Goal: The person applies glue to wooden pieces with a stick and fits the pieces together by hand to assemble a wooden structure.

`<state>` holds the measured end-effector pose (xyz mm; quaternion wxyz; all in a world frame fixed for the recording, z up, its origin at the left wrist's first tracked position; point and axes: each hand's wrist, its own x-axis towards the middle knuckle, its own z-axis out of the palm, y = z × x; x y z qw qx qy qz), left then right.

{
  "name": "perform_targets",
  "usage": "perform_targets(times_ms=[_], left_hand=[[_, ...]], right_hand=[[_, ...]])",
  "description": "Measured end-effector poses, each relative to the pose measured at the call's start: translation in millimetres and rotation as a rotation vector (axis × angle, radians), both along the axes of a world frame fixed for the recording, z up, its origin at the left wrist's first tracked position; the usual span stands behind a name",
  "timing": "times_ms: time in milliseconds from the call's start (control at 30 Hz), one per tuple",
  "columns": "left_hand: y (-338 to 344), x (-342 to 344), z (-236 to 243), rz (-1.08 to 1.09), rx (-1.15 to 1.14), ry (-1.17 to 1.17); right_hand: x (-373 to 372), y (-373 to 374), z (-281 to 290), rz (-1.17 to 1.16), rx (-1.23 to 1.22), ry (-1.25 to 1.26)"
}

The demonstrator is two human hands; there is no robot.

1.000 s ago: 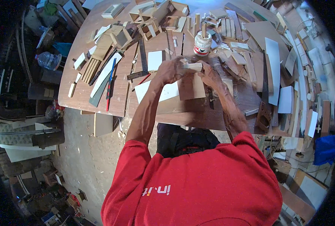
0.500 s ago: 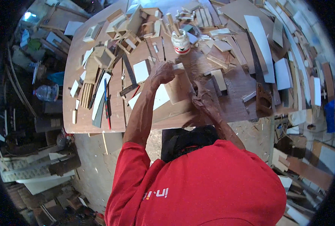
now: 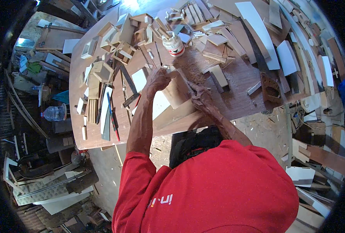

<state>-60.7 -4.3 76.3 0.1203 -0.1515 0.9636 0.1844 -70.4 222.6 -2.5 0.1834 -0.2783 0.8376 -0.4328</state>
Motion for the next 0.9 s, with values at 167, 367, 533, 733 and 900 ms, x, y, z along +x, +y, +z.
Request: perform_targets(times_ms=[167,367,533,733,900], left_hand=[[-8,4,-8,0.015,0.011,0.032],[-7,5,-9,-0.012,-0.024,-0.077],[2,5,2,0.011,0.109,-0.028],[-5,16,9,-0.015,0.042,0.024],[-8,24,15,-0.061,0.129,0.045]], right_hand=[[-1,0,2,0.085,-0.053,-0.215],[-1,-1,-7,0.063,-0.164,-0.256],[-6,-9,-53,0.106,-0.453,-0.114],[-2,-10,-45,0.162,-0.655,-0.777],[0,-7,-40,0.123,-0.642,-0.415]])
